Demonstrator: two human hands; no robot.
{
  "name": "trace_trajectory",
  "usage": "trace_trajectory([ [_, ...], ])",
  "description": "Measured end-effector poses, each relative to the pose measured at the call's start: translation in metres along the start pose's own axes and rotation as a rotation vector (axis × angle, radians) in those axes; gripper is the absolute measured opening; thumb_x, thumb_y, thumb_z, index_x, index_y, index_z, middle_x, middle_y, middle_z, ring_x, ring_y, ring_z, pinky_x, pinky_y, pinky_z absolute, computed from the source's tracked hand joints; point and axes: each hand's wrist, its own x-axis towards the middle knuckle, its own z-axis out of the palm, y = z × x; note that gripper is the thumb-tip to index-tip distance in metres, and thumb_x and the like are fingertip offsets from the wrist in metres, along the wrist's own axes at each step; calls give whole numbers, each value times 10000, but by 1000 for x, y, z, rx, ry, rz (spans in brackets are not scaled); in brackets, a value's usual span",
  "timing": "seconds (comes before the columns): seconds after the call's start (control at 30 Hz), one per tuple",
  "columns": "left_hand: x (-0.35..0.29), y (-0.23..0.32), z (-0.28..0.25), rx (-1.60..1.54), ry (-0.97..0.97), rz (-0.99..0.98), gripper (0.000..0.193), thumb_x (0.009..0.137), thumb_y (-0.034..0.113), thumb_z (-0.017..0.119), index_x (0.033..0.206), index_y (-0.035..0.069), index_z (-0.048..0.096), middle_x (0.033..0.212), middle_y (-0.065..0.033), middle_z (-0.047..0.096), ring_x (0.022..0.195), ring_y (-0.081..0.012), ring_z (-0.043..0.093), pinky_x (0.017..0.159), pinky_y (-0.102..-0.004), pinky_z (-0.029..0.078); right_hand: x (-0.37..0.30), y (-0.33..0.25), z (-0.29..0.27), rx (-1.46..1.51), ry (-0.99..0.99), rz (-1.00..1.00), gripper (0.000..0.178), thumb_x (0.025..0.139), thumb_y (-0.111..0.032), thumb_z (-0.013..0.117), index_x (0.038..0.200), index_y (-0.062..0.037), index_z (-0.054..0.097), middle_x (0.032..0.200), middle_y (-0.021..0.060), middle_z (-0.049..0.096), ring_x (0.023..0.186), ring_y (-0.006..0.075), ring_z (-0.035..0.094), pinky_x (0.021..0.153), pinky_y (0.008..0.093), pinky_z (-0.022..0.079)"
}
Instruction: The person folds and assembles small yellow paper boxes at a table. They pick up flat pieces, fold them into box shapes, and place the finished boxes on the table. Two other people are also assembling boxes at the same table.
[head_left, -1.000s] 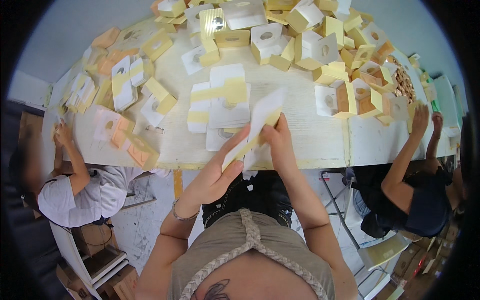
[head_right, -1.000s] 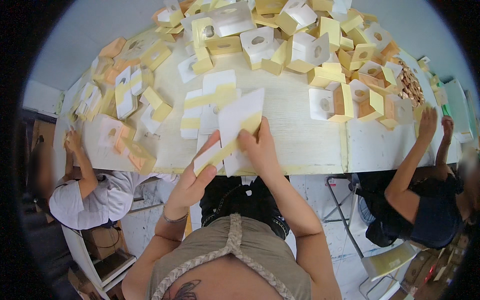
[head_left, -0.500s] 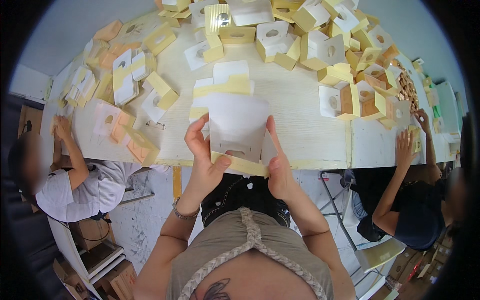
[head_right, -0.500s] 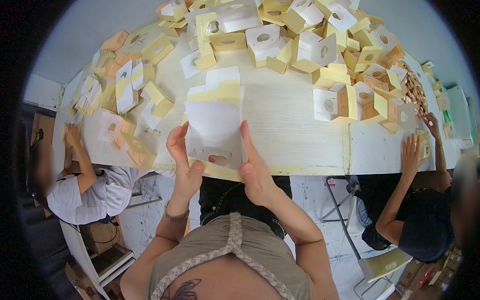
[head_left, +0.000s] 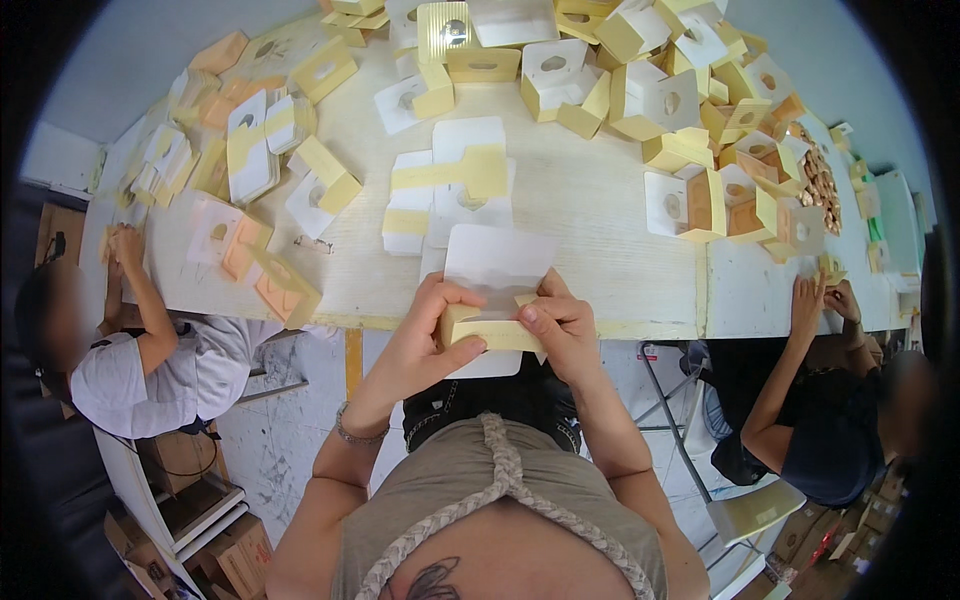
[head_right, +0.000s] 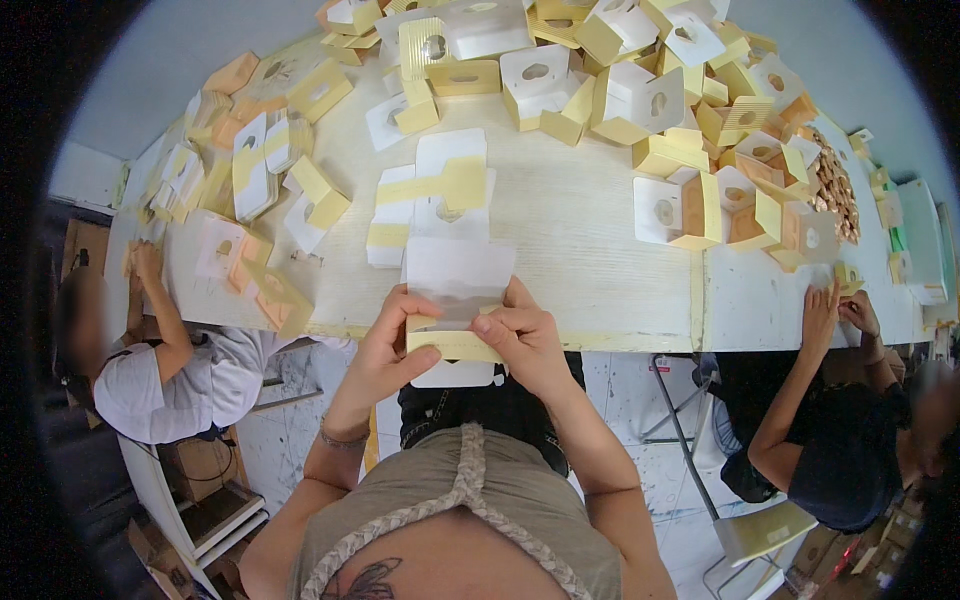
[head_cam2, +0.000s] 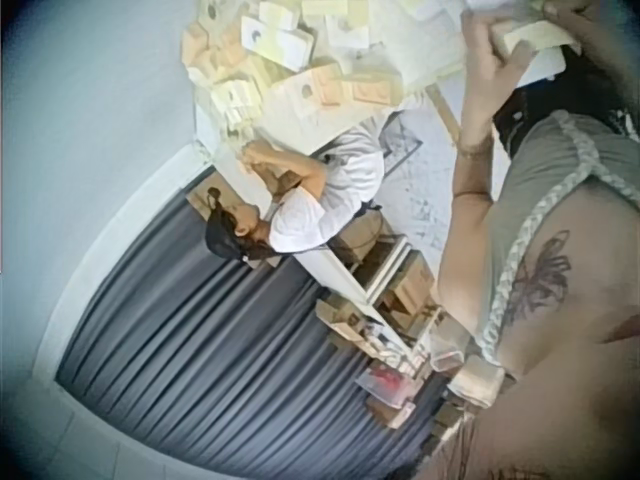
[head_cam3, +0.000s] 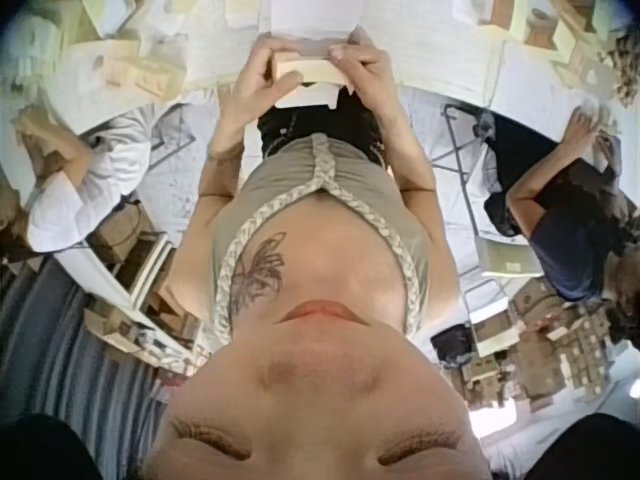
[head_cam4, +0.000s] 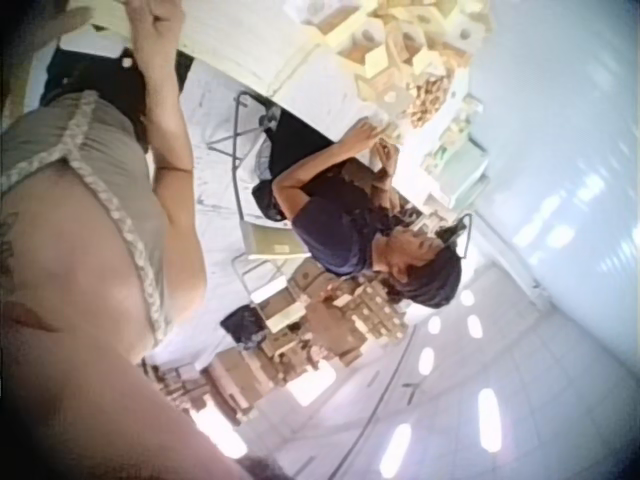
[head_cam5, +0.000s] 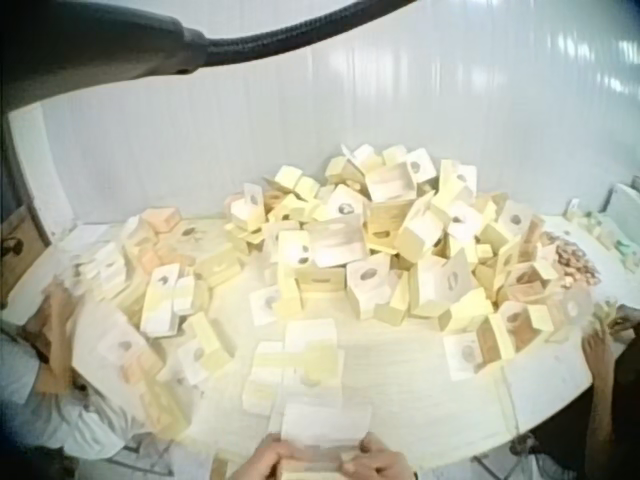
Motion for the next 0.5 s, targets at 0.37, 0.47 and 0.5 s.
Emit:
trace_trajectory([
  [0.37,7,-4,5,32,187,189,359,781,108,686,1067,31,483,1217,-127,460,1071,-202,484,880,-308,413,27,-47,9,-272,-179,-78,159,858,-144,613,965,-34,656,995,80,569,1014,190,520,885,290,401],
  [0.47,2,-10,8,-149,194,239,447,759,121,728,1097,50,445,1237,-141,455,1093,-214,491,887,-322,430,35,-58,7,-43,-267,242,234,857,-186,616,986,3,663,1153,145,569,1106,226,514,971,329,366],
  [0.5,-1,-12,9,-241,202,267,480,751,128,744,1108,56,431,1245,-146,454,1101,-218,493,888,-327,437,38,-63,5,-58,-315,297,259,828,-136,654,1052,-7,660,1220,139,562,1126,224,516,971,312,380],
])
